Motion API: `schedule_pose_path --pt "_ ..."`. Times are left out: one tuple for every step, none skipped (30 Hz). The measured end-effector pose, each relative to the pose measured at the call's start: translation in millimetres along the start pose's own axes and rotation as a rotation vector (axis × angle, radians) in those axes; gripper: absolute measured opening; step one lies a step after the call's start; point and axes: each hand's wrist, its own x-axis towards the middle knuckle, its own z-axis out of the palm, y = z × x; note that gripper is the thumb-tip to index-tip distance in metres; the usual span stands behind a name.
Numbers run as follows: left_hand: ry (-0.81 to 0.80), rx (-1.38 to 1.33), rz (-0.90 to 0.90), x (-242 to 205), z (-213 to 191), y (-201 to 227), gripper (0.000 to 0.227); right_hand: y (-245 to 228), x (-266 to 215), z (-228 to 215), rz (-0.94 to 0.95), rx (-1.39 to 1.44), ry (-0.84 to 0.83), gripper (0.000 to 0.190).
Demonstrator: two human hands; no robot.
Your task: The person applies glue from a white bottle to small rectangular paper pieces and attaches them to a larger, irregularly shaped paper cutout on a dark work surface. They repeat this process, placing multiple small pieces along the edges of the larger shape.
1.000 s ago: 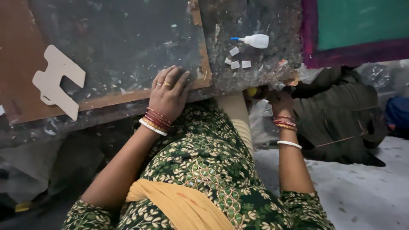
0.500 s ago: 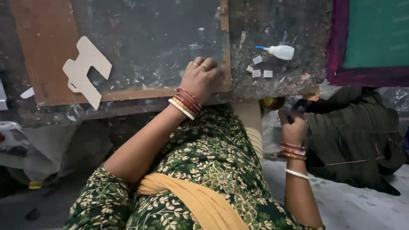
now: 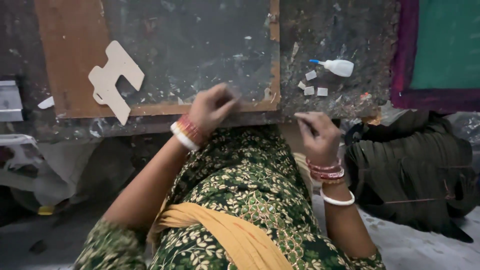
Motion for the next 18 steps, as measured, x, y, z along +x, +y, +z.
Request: schedule_pose_path --pt "0.005 0.001 0.000 -20.4 -14.4 0.5 0.013 1.1 6.3 1.8 -0.004 0.002 -0.002 0.018" --pt "-0.032 -0.020 -0.027 -40.9 -28.9 0.6 0.012 2.2 12.7 4.2 0.217 0.113 -0.001 0.024" --pt "-0.070 -0.043 -0.056 -62.8 -42.8 0.7 0.013 2.8 18.2 6.3 0.441 0.223 -0.005 0.032" --pt "-0.065 -0.043 -0.059 -79.7 -62.8 7.5 0.013 8.0 24.7 8.1 0.438 0.224 -0.010 0.032" --pt "-0.045 0.174 -0.275 -96.3 -82.3 14.0 0.016 13.4 31.5 9.5 0.518 0.363 -0.054 0.031" --pt "-0.026 0.392 -0.492 -113.1 -101.7 20.6 0.019 18.7 38.3 11.0 0.598 0.502 -0.099 0.032" --pt "-0.021 0.391 -0.494 -137.9 -116.7 -3.1 0.019 19.1 48.8 11.9 0.595 0.503 -0.104 0.032" --pt "-0.044 0.651 -0.526 -163.2 -131.6 -26.6 0.023 19.2 59.2 13.0 0.588 0.466 -0.191 0.026" --pt "-0.067 0.910 -0.552 -189.2 -146.3 -50.5 0.030 18.7 69.3 14.2 0.580 0.428 -0.277 0.021" --pt "-0.063 0.908 -0.556 -193.3 -147.1 -48.1 0.030 17.7 81.6 16.5 0.576 0.428 -0.282 0.021" --pt "-0.067 0.986 -0.702 -197.4 -147.8 -45.6 0.031 16.6 93.9 18.6 0.501 0.439 -0.347 0.024" --pt "-0.069 1.062 -0.849 -201.2 -148.5 -43.1 0.032 15.4 106.3 20.9 0.426 0.449 -0.411 0.027" --pt "-0.066 1.058 -0.852 -200.1 -141.3 -42.2 0.032 17.6 114.9 24.5 0.423 0.448 -0.416 0.027" --pt "-0.001 1.054 -0.879 -198.8 -134.2 -41.5 0.029 19.7 123.7 28.3 0.424 0.421 -0.464 0.034" --pt "0.062 1.047 -0.905 -197.4 -125.9 -41.2 0.027 21.9 131.7 31.2 0.427 0.392 -0.513 0.041" --pt "0.063 1.040 -0.908 -195.7 -116.5 -46.6 0.027 26.0 135.0 33.4 0.426 0.387 -0.517 0.041" --pt "0.137 1.013 -0.733 -193.9 -106.7 -52.0 0.027 30.2 138.4 35.5 0.435 0.337 -0.523 0.032" --pt "0.212 0.982 -0.560 -191.8 -96.7 -57.3 0.028 34.6 142.0 37.4 0.443 0.286 -0.529 0.024"
